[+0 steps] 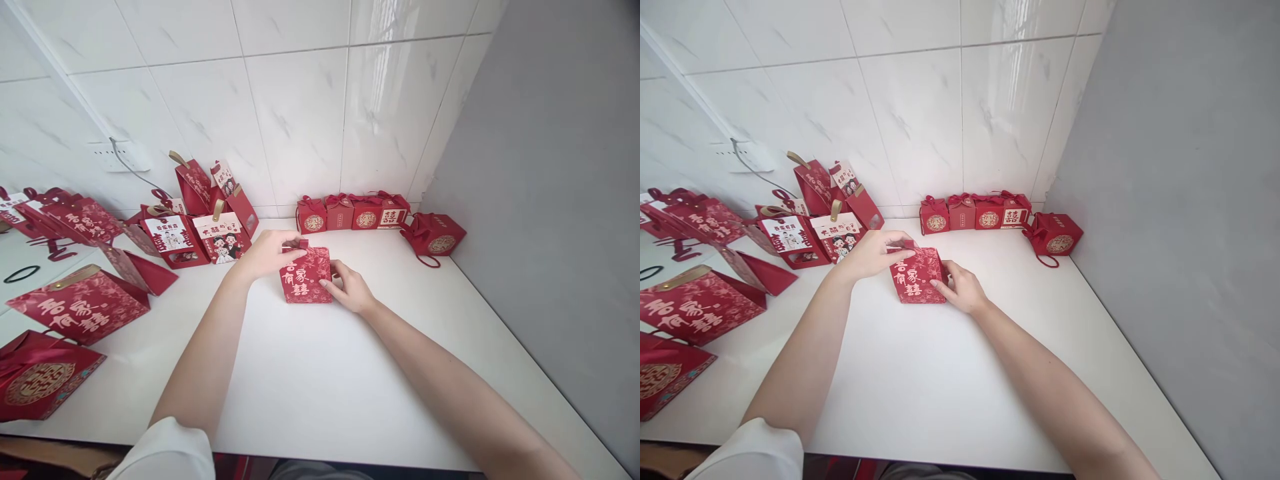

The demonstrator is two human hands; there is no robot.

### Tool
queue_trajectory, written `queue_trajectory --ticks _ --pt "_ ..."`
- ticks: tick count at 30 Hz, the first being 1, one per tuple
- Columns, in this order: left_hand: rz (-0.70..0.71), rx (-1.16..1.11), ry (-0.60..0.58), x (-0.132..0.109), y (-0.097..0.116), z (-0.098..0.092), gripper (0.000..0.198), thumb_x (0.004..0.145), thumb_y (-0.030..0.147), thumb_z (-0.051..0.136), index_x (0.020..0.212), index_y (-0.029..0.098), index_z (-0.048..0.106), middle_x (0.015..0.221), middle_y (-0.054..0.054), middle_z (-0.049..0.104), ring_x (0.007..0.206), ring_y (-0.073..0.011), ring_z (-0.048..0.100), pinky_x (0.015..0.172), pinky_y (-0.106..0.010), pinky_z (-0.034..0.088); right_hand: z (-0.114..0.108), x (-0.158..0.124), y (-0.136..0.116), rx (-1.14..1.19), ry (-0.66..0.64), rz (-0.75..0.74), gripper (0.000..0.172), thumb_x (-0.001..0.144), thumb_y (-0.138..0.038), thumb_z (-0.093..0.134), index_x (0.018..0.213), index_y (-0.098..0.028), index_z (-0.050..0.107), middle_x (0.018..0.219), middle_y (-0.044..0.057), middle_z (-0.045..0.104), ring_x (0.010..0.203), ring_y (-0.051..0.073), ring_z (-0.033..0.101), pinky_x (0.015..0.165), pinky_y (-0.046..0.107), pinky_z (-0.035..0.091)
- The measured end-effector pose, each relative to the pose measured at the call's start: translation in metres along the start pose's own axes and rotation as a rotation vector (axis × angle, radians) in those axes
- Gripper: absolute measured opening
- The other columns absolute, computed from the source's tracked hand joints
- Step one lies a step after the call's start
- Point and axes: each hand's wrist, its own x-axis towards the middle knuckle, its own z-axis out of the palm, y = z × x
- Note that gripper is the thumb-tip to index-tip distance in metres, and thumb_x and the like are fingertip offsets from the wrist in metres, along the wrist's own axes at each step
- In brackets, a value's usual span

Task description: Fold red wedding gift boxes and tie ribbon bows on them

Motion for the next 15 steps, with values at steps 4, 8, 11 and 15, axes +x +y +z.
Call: queue_trajectory --ticks 4,8,11,15 --pt "0.057 0.032 0.134 0.002 -0.002 -0.002 0.016 0.083 0.028 0.053 0.087 0.020 0.067 0.101 -0.004 0.069 0.096 -0.0190 0.063 0.084 -0.031 0.049 -0.004 -0.001 0.001 -0.127 0.152 -0.269 0.028 0.091 -0.045 0.049 0.098 -0.019 0.056 0.082 0.007 0.065 0.073 0.020 0.060 0.073 0.036 0.047" --pt "-0.044 -0.085 0.299 0.001 -0.006 -0.003 0.026 0.090 0.034 0.044 0.106 0.023 0.061 0.111 -0.004 0.066 0.103 -0.0191 0.061 0.092 -0.034 0.046 -0.004 -0.001 -0.006 -0.228 0.067 -0.490 0.028 0.093 -0.042 0.047 0.102 -0.018 0.059 0.084 0.008 0.066 0.074 0.019 0.061 0.072 0.035 0.045" --pt "-0.190 -0.121 0.210 -0.003 -0.009 -0.006 0.039 0.088 0.049 0.046 0.118 0.026 0.057 0.115 -0.004 0.065 0.104 -0.0220 0.061 0.088 -0.035 0.048 0.000 0.000 -0.016 -0.312 -0.084 -0.614 0.040 0.092 -0.043 0.049 0.124 -0.017 0.053 0.112 0.011 0.065 0.092 0.020 0.062 0.079 0.035 0.046" --pt "-0.252 -0.059 -0.077 -0.009 -0.006 -0.012 0.061 0.069 0.045 0.071 0.124 0.025 0.056 0.103 -0.005 0.068 0.091 -0.0238 0.065 0.078 -0.033 0.051 0.005 -0.001 -0.023 -0.400 -0.122 -0.691 0.042 0.094 -0.038 0.048 0.132 -0.021 0.046 0.130 0.011 0.056 0.106 0.021 0.058 0.091 0.039 0.044"
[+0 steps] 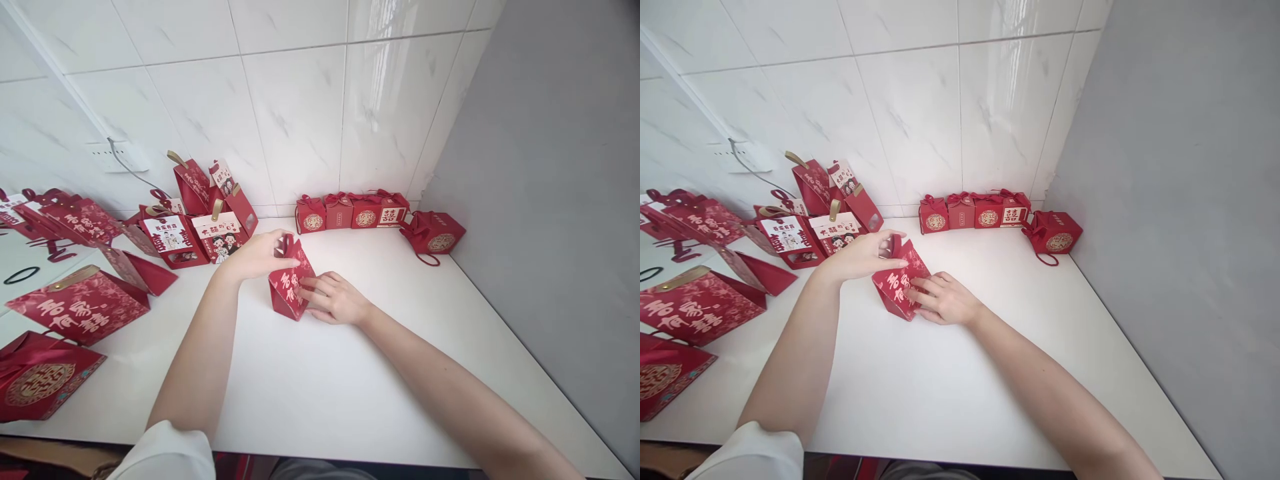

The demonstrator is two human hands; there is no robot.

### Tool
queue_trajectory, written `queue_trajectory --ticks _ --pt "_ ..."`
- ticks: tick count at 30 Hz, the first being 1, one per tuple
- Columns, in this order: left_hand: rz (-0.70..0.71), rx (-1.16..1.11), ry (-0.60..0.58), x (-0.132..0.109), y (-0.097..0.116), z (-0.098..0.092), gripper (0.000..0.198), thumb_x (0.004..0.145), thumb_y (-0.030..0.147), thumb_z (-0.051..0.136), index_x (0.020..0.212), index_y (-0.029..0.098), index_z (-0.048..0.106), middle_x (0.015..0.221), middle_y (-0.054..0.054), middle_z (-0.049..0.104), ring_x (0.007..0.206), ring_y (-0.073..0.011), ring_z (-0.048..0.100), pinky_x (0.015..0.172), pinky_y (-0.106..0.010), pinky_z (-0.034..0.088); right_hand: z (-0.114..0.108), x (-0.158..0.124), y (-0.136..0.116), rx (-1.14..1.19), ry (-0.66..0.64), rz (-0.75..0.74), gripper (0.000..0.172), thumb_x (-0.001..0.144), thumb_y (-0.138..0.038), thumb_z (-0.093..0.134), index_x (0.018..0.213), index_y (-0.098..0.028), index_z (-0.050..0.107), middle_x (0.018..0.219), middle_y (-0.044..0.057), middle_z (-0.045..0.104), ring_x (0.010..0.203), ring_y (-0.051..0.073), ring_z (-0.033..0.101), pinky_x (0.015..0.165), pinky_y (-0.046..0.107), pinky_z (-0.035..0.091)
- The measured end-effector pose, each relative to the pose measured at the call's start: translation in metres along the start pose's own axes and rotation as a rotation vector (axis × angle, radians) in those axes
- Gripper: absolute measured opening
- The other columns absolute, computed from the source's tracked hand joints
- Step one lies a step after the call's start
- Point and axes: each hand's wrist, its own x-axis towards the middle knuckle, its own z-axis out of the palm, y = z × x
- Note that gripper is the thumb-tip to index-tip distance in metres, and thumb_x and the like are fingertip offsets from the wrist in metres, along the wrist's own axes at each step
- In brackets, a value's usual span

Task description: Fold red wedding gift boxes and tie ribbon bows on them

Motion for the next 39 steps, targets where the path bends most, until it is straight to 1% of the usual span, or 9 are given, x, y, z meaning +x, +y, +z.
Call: queue_trajectory --ticks 3,6,10,12,15,18,23,25,39 --pt "0.035 -0.112 -0.188 -0.003 0.007 -0.003 0.064 0.071 0.038 0.069 0.130 0.023 0.050 0.091 -0.004 0.068 0.084 -0.0208 0.065 0.072 -0.030 0.051 0.000 -0.002 0.001 -0.042 0.188 0.126 0.048 0.092 -0.032 0.051 0.137 -0.023 0.038 0.135 0.012 0.051 0.120 0.023 0.051 0.106 0.046 0.034" --pt "0.098 -0.134 -0.302 -0.006 0.012 -0.007 0.056 0.073 0.033 0.066 0.126 0.023 0.053 0.093 -0.003 0.068 0.087 -0.0188 0.064 0.075 -0.028 0.049 -0.002 -0.005 0.005 0.000 0.363 0.365 0.061 0.089 -0.036 0.055 0.141 -0.022 0.028 0.142 0.016 0.042 0.130 0.028 0.042 0.107 0.052 0.032" --pt "0.121 0.050 -0.255 -0.007 0.010 -0.012 0.028 0.074 0.033 0.064 0.098 0.020 0.066 0.086 -0.001 0.067 0.083 -0.0187 0.063 0.072 -0.027 0.048 -0.001 -0.008 0.011 0.262 0.268 0.535 0.060 0.091 -0.043 0.051 0.141 -0.022 0.027 0.138 0.014 0.048 0.119 0.027 0.053 0.105 0.050 0.036" --pt "0.151 0.107 -0.185 -0.004 0.006 -0.011 0.020 0.076 0.032 0.061 0.090 0.020 0.068 0.084 -0.001 0.068 0.081 -0.0188 0.063 0.072 -0.027 0.048 0.001 -0.009 0.011 0.385 0.171 0.541 0.057 0.092 -0.044 0.049 0.141 -0.023 0.029 0.130 0.012 0.055 0.110 0.025 0.059 0.102 0.047 0.039" --pt "0.231 0.103 -0.063 0.002 -0.001 -0.005 0.023 0.077 0.030 0.060 0.096 0.022 0.069 0.095 -0.002 0.070 0.089 -0.0194 0.064 0.079 -0.028 0.048 0.003 -0.008 0.009 0.404 0.071 0.528 0.056 0.090 -0.045 0.053 0.138 -0.022 0.032 0.119 0.010 0.063 0.107 0.026 0.060 0.099 0.047 0.041" --pt "0.250 0.067 -0.008 0.007 -0.004 0.002 0.029 0.076 0.033 0.062 0.102 0.022 0.069 0.103 -0.003 0.070 0.093 -0.0195 0.063 0.081 -0.028 0.048 0.003 -0.007 0.008 0.296 0.101 0.520 0.053 0.088 -0.042 0.055 0.133 -0.021 0.037 0.114 0.011 0.065 0.105 0.028 0.060 0.097 0.048 0.041" --pt "0.256 0.091 0.063 0.008 -0.001 0.005 0.029 0.081 0.045 0.058 0.079 0.017 0.068 0.075 0.000 0.068 0.070 -0.0152 0.060 0.064 -0.025 0.045 0.002 -0.009 0.011 0.264 0.156 0.494 0.050 0.087 -0.040 0.056 0.130 -0.021 0.038 0.110 0.010 0.065 0.098 0.027 0.062 0.093 0.047 0.044" --pt "0.254 0.064 0.100 0.008 -0.001 0.005 0.031 0.083 0.045 0.056 0.077 0.017 0.066 0.073 0.000 0.067 0.069 -0.0150 0.060 0.060 -0.025 0.043 0.002 -0.010 0.012 0.272 0.160 0.506 0.050 0.087 -0.040 0.056 0.129 -0.021 0.039 0.109 0.010 0.065 0.097 0.026 0.062 0.092 0.046 0.044" --pt "0.178 0.059 -0.014 0.009 -0.006 0.003 0.029 0.076 0.039 0.063 0.097 0.021 0.072 0.089 0.000 0.072 0.083 -0.0203 0.064 0.072 -0.027 0.049 0.006 -0.015 0.016 0.293 0.115 0.522 0.053 0.087 -0.040 0.054 0.133 -0.020 0.034 0.112 0.012 0.064 0.099 0.027 0.062 0.087 0.045 0.049"
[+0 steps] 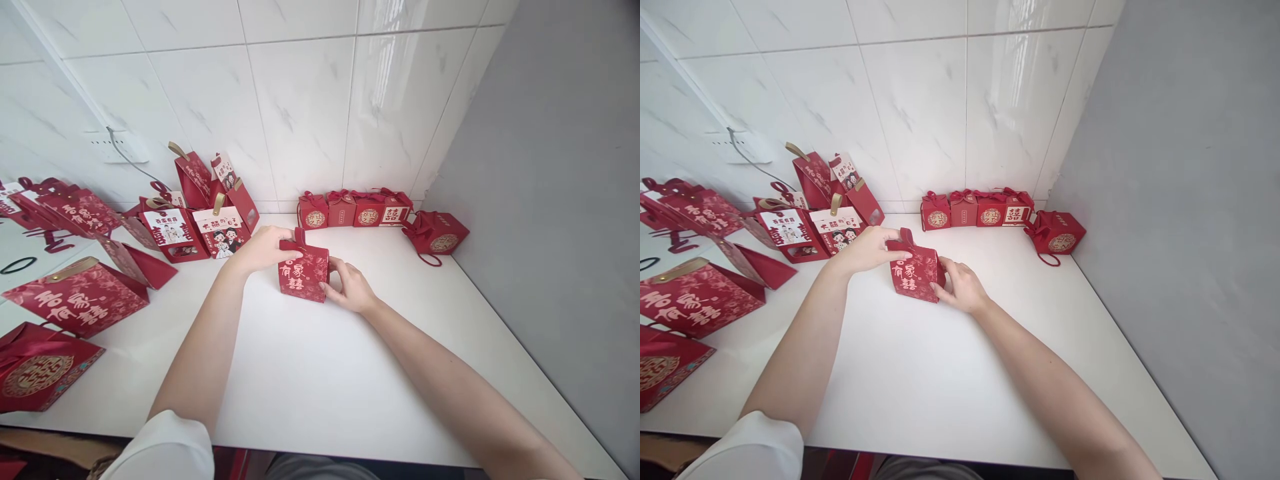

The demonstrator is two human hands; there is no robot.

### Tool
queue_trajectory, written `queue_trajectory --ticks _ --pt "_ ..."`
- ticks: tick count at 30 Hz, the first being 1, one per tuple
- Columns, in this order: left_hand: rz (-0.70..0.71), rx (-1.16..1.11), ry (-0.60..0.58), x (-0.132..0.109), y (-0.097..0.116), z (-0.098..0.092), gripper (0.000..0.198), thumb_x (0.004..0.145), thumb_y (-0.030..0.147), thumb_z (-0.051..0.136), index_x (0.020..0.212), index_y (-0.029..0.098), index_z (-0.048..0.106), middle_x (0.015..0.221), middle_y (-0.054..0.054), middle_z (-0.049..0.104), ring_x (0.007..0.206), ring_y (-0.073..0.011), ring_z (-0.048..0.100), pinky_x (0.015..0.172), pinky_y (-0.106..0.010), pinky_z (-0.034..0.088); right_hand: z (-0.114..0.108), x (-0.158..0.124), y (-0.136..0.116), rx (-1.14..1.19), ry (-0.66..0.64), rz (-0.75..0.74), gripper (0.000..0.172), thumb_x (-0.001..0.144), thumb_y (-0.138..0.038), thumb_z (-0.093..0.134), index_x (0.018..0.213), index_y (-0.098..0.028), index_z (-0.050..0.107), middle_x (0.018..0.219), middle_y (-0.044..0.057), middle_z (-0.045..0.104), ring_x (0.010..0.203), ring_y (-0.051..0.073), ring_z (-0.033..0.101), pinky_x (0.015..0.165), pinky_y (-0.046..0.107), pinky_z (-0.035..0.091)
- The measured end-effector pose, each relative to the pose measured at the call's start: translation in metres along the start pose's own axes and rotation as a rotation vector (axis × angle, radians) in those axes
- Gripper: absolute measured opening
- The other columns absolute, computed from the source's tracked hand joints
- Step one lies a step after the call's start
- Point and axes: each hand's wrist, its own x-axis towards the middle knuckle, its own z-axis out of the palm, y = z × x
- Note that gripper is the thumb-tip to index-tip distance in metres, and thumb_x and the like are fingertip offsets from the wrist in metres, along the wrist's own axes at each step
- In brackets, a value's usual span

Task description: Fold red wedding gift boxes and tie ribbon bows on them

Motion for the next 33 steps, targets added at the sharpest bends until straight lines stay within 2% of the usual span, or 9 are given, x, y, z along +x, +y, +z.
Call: queue_trajectory --ticks 8,13,19,21,24,27,29,31,33 --pt "0.021 0.002 -0.006 -0.001 0.004 -0.001 0.027 0.078 0.041 0.061 0.090 0.020 0.073 0.085 -0.001 0.072 0.078 -0.0185 0.064 0.070 -0.026 0.048 -0.002 0.001 -0.003 0.017 0.000 -0.033 0.053 0.088 -0.039 0.054 0.134 -0.021 0.034 0.115 0.011 0.063 0.100 0.027 0.063 0.086 0.043 0.051" --pt "0.042 0.003 -0.043 -0.003 0.007 -0.002 0.026 0.077 0.041 0.061 0.086 0.020 0.073 0.079 0.000 0.071 0.071 -0.0168 0.062 0.060 -0.023 0.045 -0.003 0.001 -0.004 0.026 0.009 -0.053 0.052 0.088 -0.037 0.054 0.134 -0.022 0.035 0.114 0.010 0.064 0.099 0.025 0.064 0.085 0.041 0.052" --pt "0.062 0.059 -0.001 -0.005 0.010 -0.001 0.025 0.076 0.041 0.061 0.083 0.020 0.073 0.070 0.001 0.069 0.060 -0.0139 0.057 0.054 -0.023 0.041 -0.002 0.001 -0.004 0.030 0.005 -0.054 0.052 0.088 -0.039 0.054 0.134 -0.022 0.035 0.117 0.011 0.063 0.101 0.025 0.063 0.087 0.042 0.052" --pt "0.040 0.047 0.025 -0.004 0.007 0.000 0.028 0.076 0.044 0.062 0.082 0.020 0.073 0.071 0.000 0.069 0.061 -0.0146 0.058 0.055 -0.024 0.042 -0.002 0.001 -0.004 0.039 -0.003 -0.027 0.052 0.088 -0.039 0.054 0.133 -0.022 0.035 0.113 0.010 0.064 0.099 0.025 0.064 0.085 0.041 0.052" --pt "0.008 -0.019 0.051 0.002 -0.005 0.003 0.032 0.075 0.047 0.064 0.091 0.020 0.072 0.087 -0.002 0.072 0.074 -0.0177 0.063 0.065 -0.025 0.048 -0.002 0.001 -0.002 0.075 0.007 0.080 0.050 0.090 -0.041 0.051 0.134 -0.023 0.034 0.111 0.009 0.065 0.099 0.025 0.063 0.084 0.041 0.052" --pt "0.002 -0.129 0.127 0.011 -0.024 0.020 0.054 0.070 0.045 0.071 0.117 0.022 0.061 0.107 -0.005 0.068 0.087 -0.0189 0.064 0.076 -0.027 0.051 -0.002 0.001 0.003 0.127 0.068 0.212 0.049 0.092 -0.042 0.048 0.136 -0.024 0.032 0.116 0.010 0.063 0.100 0.025 0.063 0.086 0.042 0.052" --pt "0.008 -0.299 0.223 0.017 -0.038 0.044 0.067 0.073 0.044 0.068 0.132 0.021 0.046 0.118 -0.009 0.064 0.099 -0.0190 0.063 0.084 -0.028 0.050 -0.001 0.002 0.009 0.176 0.120 0.283 0.049 0.093 -0.043 0.046 0.136 -0.025 0.031 0.119 0.010 0.061 0.100 0.024 0.063 0.088 0.043 0.051" --pt "-0.022 -0.440 0.252 0.023 -0.052 0.073 0.063 0.079 0.048 0.061 0.133 0.020 0.041 0.125 -0.011 0.060 0.106 -0.0195 0.062 0.087 -0.030 0.051 0.001 0.004 0.015 0.241 0.173 0.337 0.050 0.093 -0.045 0.046 0.136 -0.025 0.031 0.124 0.012 0.059 0.103 0.024 0.062 0.089 0.043 0.051" --pt "-0.086 -0.462 0.234 0.027 -0.063 0.100 0.057 0.081 0.051 0.058 0.127 0.020 0.045 0.127 -0.010 0.059 0.113 -0.0215 0.059 0.096 -0.034 0.048 0.004 0.005 0.022 0.325 0.239 0.379 0.051 0.092 -0.047 0.048 0.134 -0.024 0.031 0.128 0.013 0.056 0.108 0.023 0.060 0.088 0.041 0.052"
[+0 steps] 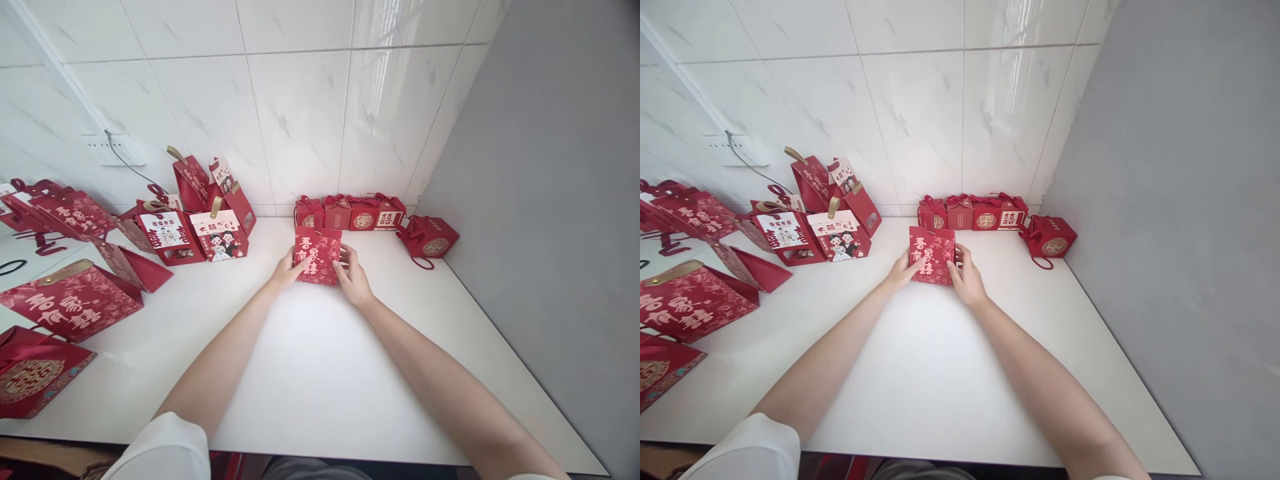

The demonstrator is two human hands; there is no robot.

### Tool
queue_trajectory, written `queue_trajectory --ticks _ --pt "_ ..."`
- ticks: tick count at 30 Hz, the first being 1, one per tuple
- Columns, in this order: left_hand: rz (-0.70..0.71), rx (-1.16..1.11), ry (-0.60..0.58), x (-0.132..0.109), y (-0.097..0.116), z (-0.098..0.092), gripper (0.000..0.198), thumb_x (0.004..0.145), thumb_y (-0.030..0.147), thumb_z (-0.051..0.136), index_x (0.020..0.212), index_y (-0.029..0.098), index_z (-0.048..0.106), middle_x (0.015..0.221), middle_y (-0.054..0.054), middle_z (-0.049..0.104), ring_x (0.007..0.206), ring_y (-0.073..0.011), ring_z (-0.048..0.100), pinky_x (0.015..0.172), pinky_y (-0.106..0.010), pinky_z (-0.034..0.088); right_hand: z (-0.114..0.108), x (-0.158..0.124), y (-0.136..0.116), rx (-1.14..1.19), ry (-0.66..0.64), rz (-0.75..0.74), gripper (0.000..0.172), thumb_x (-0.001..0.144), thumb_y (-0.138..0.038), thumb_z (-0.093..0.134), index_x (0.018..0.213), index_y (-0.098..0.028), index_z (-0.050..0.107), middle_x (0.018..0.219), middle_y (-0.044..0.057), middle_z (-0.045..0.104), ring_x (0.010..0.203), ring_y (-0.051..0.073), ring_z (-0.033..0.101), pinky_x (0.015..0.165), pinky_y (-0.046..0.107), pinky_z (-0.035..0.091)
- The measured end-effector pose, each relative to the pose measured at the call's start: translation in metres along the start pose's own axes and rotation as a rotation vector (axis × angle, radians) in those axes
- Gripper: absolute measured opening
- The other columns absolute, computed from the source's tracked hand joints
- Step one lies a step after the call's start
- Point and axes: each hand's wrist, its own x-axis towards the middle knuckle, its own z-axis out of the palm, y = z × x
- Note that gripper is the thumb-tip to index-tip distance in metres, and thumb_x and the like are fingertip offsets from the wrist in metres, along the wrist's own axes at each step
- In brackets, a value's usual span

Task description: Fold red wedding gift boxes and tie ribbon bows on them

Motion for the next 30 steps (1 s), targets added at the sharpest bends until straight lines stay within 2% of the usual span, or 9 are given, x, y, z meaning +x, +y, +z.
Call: queue_trajectory --ticks 2,5,7,9,12,17,25,28,30 --pt "-0.025 -0.022 -0.037 0.000 -0.014 0.013 0.055 0.079 0.052 0.062 0.123 0.022 0.048 0.126 -0.009 0.060 0.114 -0.0228 0.058 0.101 -0.038 0.045 0.000 0.004 0.006 0.095 0.072 0.042 0.050 0.088 -0.049 0.052 0.127 -0.024 0.033 0.129 0.014 0.054 0.109 0.022 0.060 0.085 0.039 0.053" --pt "-0.059 -0.199 -0.089 0.001 -0.021 0.016 0.061 0.072 0.048 0.071 0.120 0.021 0.044 0.124 -0.011 0.061 0.110 -0.0226 0.061 0.097 -0.039 0.048 -0.002 0.008 0.012 0.186 0.136 0.099 0.043 0.083 -0.053 0.058 0.107 -0.023 0.039 0.121 0.012 0.057 0.100 0.020 0.063 0.080 0.036 0.055" --pt "-0.090 -0.322 -0.102 0.001 -0.022 0.012 0.065 0.068 0.045 0.076 0.117 0.021 0.041 0.120 -0.011 0.063 0.105 -0.0219 0.063 0.092 -0.039 0.051 -0.005 0.009 0.014 0.195 0.070 0.137 0.039 0.082 -0.056 0.057 0.094 -0.022 0.043 0.110 0.009 0.062 0.093 0.020 0.064 0.079 0.035 0.054" --pt "-0.080 -0.369 -0.099 0.001 -0.022 0.007 0.062 0.065 0.042 0.078 0.112 0.019 0.044 0.118 -0.011 0.064 0.104 -0.0218 0.063 0.092 -0.039 0.051 -0.009 0.009 0.013 0.203 -0.050 0.174 0.039 0.080 -0.057 0.058 0.087 -0.021 0.047 0.100 0.006 0.065 0.089 0.020 0.064 0.078 0.035 0.054" --pt "-0.062 -0.361 -0.151 0.002 -0.024 0.002 0.057 0.061 0.039 0.082 0.105 0.015 0.055 0.118 -0.011 0.064 0.105 -0.0237 0.062 0.095 -0.040 0.049 -0.013 0.008 0.008 0.254 -0.187 0.193 0.040 0.076 -0.054 0.066 0.093 -0.020 0.054 0.103 0.005 0.065 0.091 0.020 0.063 0.081 0.035 0.053" --pt "-0.127 -0.397 -0.299 0.005 -0.026 -0.004 0.064 0.054 0.032 0.086 0.110 0.013 0.062 0.113 -0.011 0.068 0.099 -0.0251 0.064 0.089 -0.041 0.051 -0.016 0.008 0.005 0.330 -0.244 0.211 0.043 0.078 -0.051 0.066 0.107 -0.020 0.058 0.113 0.007 0.064 0.098 0.021 0.062 0.088 0.036 0.050" --pt "-0.160 -0.418 -0.284 0.010 -0.027 -0.006 0.061 0.053 0.035 0.087 0.106 0.013 0.067 0.108 -0.011 0.070 0.094 -0.0248 0.065 0.088 -0.042 0.050 -0.011 0.010 0.014 0.312 -0.247 0.170 0.044 0.083 -0.049 0.060 0.116 -0.020 0.055 0.120 0.008 0.061 0.103 0.021 0.060 0.090 0.036 0.050" --pt "-0.141 -0.414 -0.235 0.011 -0.030 -0.004 0.056 0.056 0.038 0.085 0.103 0.013 0.068 0.106 -0.010 0.070 0.094 -0.0245 0.065 0.090 -0.041 0.049 -0.010 0.012 0.016 0.266 -0.216 0.136 0.043 0.083 -0.051 0.059 0.113 -0.020 0.056 0.118 0.007 0.060 0.103 0.021 0.059 0.089 0.034 0.049" --pt "-0.133 -0.395 -0.191 0.011 -0.032 -0.002 0.049 0.063 0.044 0.081 0.099 0.014 0.069 0.105 -0.009 0.070 0.095 -0.0237 0.064 0.092 -0.040 0.047 -0.010 0.013 0.015 0.206 -0.161 0.124 0.038 0.085 -0.054 0.054 0.102 -0.020 0.057 0.105 0.005 0.063 0.095 0.019 0.059 0.084 0.032 0.049"
